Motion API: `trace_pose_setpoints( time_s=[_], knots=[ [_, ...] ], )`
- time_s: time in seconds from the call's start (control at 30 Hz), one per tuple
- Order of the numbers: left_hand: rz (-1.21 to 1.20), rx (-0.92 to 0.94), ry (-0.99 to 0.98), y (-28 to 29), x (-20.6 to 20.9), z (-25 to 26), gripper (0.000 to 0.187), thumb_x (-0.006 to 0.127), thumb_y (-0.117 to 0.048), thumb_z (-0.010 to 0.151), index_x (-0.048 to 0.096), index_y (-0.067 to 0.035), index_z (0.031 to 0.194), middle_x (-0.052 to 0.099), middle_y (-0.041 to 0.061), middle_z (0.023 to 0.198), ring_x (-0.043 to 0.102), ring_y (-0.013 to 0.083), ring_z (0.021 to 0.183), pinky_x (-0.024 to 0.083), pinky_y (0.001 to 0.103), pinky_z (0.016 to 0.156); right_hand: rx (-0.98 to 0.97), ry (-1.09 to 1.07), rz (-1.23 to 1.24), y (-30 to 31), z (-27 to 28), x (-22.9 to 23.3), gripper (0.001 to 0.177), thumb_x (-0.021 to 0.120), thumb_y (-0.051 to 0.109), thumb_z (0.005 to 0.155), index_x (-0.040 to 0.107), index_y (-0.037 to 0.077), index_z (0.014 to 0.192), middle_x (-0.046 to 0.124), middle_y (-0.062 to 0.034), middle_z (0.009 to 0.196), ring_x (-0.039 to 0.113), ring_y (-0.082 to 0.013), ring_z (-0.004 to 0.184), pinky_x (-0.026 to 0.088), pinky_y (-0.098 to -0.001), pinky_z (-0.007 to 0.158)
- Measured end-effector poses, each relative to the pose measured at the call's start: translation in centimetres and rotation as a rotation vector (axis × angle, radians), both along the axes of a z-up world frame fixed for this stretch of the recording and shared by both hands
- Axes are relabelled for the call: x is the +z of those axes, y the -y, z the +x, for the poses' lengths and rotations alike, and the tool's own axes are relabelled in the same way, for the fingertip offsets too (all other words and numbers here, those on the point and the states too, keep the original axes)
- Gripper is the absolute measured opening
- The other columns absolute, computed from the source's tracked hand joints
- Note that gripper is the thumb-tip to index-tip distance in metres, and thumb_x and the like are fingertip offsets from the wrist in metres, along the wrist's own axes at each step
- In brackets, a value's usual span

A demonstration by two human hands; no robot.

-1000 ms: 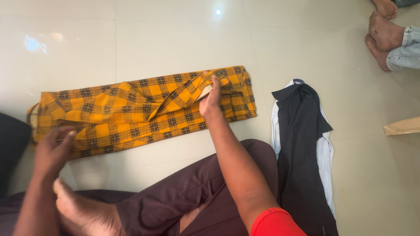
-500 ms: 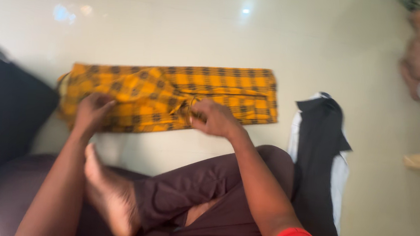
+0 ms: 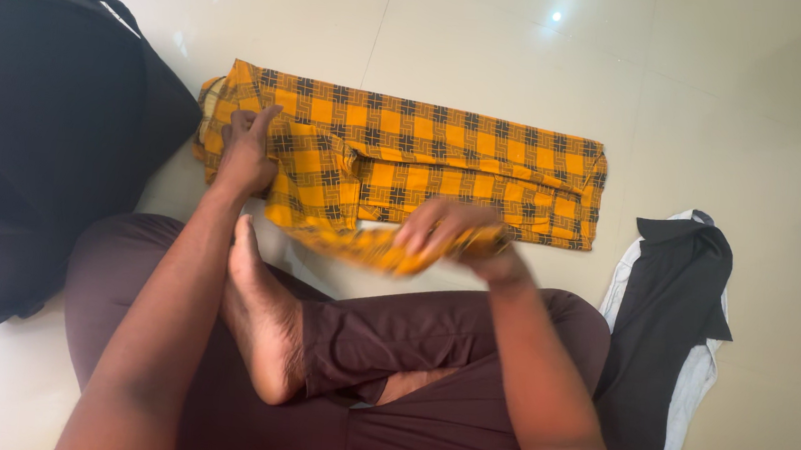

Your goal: The person folds a yellow and black checkered shirt on the floor. They smooth the fabric, fold the sleeves and sides, and then fold the shirt into a compact rectangle before placing it into a black bag.

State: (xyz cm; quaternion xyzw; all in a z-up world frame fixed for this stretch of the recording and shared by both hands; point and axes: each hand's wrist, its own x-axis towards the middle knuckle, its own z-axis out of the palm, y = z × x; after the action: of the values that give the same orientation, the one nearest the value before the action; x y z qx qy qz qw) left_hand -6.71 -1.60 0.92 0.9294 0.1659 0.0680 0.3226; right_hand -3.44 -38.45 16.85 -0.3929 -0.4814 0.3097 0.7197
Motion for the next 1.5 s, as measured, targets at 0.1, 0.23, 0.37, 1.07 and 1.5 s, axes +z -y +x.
trace_pose_setpoints(
  time_s=[0.1, 0.23, 0.37, 1.07, 1.5],
  knots=[
    [0.044, 0.011, -0.037, -0.3, -0.8, 0.2, 0.094, 0.073, 0.009, 0.063, 0.05, -0.022, 0.149, 0.042, 0.018, 0.144, 0.04, 0.0448, 0.13, 0.042, 0.053, 0.104, -0.456, -0.176, -0.102, 4.5, 3.9, -1.9, 0.021, 0.077, 0.017, 0.097, 0.074, 0.003, 0.111, 0.071, -0.0125, 0.109, 0.067, -0.0263, 0.115, 0.055, -0.0431, 0.102],
    [0.176, -0.053, 0.139, -1.3, -2.5, 0.3, 0.075, 0.076, -0.004, 0.08, 0.054, -0.017, 0.15, 0.043, 0.022, 0.15, 0.038, 0.0473, 0.135, 0.039, 0.055, 0.114, -1.104, -0.327, -0.348, 9.9, 9.5, -6.0, 0.044, 0.084, 0.013, 0.082, 0.065, 0.003, 0.12, 0.069, -0.0108, 0.115, 0.064, -0.0236, 0.112, 0.051, -0.0396, 0.104],
    [0.236, -0.058, -0.025, -0.8, -0.7, 0.0, 0.074, 0.086, -0.013, 0.07, 0.06, -0.021, 0.14, 0.043, 0.016, 0.152, 0.039, 0.0474, 0.136, 0.04, 0.057, 0.108, -1.293, -0.298, -0.577, 12.7, 12.1, -8.5, 0.053, 0.086, 0.02, 0.077, 0.062, 0.004, 0.122, 0.07, -0.0077, 0.115, 0.067, -0.0179, 0.109, 0.05, -0.0348, 0.1],
    [-0.121, 0.063, 0.301, -4.5, -2.4, 0.9, 0.027, 0.058, 0.002, 0.095, 0.073, -0.003, 0.117, 0.073, 0.016, 0.102, 0.069, 0.024, 0.091, 0.051, 0.034, 0.081, -0.695, -0.29, -0.065, 6.5, 4.0, -2.0, 0.036, 0.081, 0.015, 0.09, 0.071, 0.008, 0.124, 0.074, -0.0035, 0.112, 0.07, -0.014, 0.1, 0.06, -0.0333, 0.09],
    [0.234, -0.319, 0.2, -6.4, -4.8, 8.2, 0.022, 0.078, -0.022, 0.1, 0.076, -0.001, 0.107, 0.069, 0.016, 0.099, 0.066, 0.0337, 0.093, 0.053, 0.046, 0.09, -1.365, -0.434, -1.16, 22.6, 20.1, -18.4, 0.026, 0.072, 0.035, 0.092, 0.074, 0.011, 0.1, 0.059, 0.0052, 0.074, 0.042, -0.0058, 0.057, 0.033, -0.0249, 0.049]
  ],
)
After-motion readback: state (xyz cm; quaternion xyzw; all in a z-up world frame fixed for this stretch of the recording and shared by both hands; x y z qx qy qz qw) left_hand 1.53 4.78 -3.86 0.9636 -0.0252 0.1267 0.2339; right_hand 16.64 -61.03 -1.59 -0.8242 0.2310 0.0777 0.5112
